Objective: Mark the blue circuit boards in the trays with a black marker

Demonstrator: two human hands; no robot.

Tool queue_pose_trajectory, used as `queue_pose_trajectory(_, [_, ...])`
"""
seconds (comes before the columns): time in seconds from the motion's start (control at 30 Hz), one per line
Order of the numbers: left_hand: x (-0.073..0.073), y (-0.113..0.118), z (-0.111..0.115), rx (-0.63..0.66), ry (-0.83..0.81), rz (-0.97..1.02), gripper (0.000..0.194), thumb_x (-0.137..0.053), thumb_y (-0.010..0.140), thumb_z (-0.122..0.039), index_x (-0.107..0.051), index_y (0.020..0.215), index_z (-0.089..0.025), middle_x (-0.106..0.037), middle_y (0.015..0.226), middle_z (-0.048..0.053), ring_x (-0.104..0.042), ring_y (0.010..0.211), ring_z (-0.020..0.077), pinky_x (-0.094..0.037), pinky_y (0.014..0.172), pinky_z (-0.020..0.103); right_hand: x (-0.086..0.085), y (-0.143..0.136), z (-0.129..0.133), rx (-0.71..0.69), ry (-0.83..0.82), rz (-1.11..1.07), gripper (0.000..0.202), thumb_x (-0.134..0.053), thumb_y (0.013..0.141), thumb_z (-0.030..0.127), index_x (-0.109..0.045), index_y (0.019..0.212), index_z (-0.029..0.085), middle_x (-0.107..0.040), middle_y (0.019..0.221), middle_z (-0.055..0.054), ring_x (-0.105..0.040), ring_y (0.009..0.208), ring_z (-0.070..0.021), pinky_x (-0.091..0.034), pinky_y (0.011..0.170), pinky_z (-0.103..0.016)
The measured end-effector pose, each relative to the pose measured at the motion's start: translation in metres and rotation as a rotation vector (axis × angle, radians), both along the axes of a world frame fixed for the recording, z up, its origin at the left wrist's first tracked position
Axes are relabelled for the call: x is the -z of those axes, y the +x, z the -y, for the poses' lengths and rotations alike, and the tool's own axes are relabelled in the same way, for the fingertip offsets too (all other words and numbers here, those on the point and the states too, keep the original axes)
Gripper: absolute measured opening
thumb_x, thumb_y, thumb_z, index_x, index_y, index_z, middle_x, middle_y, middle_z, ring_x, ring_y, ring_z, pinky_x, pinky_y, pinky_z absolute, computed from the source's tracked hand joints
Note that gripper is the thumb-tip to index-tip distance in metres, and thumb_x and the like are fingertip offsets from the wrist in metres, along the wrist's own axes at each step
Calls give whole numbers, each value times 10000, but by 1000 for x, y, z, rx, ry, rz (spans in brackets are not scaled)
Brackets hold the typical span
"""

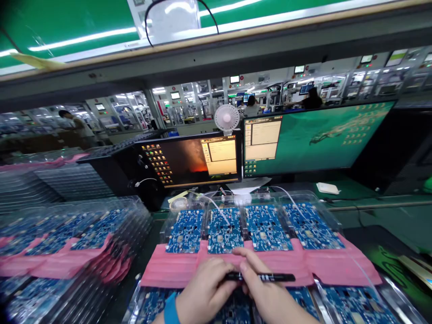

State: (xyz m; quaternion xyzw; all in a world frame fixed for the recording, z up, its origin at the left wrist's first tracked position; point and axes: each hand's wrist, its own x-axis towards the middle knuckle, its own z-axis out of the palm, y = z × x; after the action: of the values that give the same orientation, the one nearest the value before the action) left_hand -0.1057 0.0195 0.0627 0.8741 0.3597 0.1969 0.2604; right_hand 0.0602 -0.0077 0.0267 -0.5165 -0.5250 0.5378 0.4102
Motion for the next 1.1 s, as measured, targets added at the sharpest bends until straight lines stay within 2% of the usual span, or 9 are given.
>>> queue_pose_trajectory(0.1, [-4, 5, 3, 148, -101, 47, 226, -498, 756, -69, -587, 901, -218, -651, 891, -21, -583, 846, 139, -412, 790, 235, 6, -6, 9, -68, 60, -24, 593, -184, 880, 596, -466, 1228, 208, -560, 701, -43, -515, 606, -195, -424, 542, -280])
queue_pose_trajectory(0.17, [-5, 8, 5, 220, -160, 65, 245, -521, 728, -58, -597, 909, -204, -659, 903, -11, -598, 830, 135, -424, 753, 204, 8, -8, 16, -28, 165, -16, 597, -186, 879, 592, -524, 1186, 207, -576, 960, -81, -539, 835, -230, -463, 706, -312])
queue_pose_trajectory(0.27, [-9, 9, 10, 234, -203, 57, 231, -549, 726, -103, -599, 937, -184, -655, 918, 11, -604, 801, 143, -440, 676, 192, 5, -6, 26, 6, 266, 73, 563, -186, 897, 564, -580, 1123, 231, -507, 1147, -52, -429, 1074, -241, -359, 930, -352])
queue_pose_trajectory(0.37, [-19, 8, 8, 249, -185, 44, 226, -515, 745, -92, -592, 920, -213, -642, 920, -21, -587, 818, 120, -429, 718, 186, -9, 5, 26, -47, 282, 207, 513, -211, 905, 544, -550, 1159, 255, -544, 1085, -46, -492, 986, -231, -378, 906, -366])
queue_pose_trajectory(0.43, [-27, 7, -2, 160, -89, 8, 210, -532, 747, -137, -572, 936, -220, -625, 932, -18, -564, 850, 131, -419, 763, 215, -21, 14, 19, -116, 259, 263, 489, -233, 912, 508, -448, 1257, 238, -601, 871, -51, -558, 787, -207, -453, 778, -338])
queue_pose_trajectory(0.5, [-30, 8, -20, -31, 44, -87, 223, -555, 753, -250, -548, 972, -206, -604, 948, 14, -543, 877, 163, -416, 776, 258, -30, 21, 8, -134, 298, 345, 459, -228, 925, 433, -398, 1283, 201, -586, 725, -40, -556, 698, -194, -465, 689, -308])
queue_pose_trajectory(0.63, [-18, 16, -61, -349, 206, -416, 257, -466, 805, -378, -590, 830, -155, -605, 840, 77, -557, 828, 216, -415, 748, 319, -24, 25, -20, -141, 590, 797, 319, -344, 864, 248, -532, 1105, 154, -572, 904, -102, -513, 851, -244, -405, 771, -381])
queue_pose_trajectory(0.83, [12, 35, -88, -444, 215, -536, 266, -442, 819, -346, -607, 767, -144, -615, 830, 93, -568, 831, 214, -409, 757, 312, 3, 28, -36, -390, 658, 869, 445, -557, 743, 251, -493, 1177, 177, -517, 1115, -89, -366, 1106, -270, -251, 959, -425])
queue_pose_trajectory(1.1, [14, 53, -87, -477, 238, -670, 279, -382, 860, -309, -607, 857, -143, -628, 850, 85, -594, 811, 206, -432, 734, 297, 7, 30, -34, -351, 637, 849, 445, -554, 734, 257, -497, 1169, 180, -504, 1135, -92, -367, 1118, -253, -238, 976, -404])
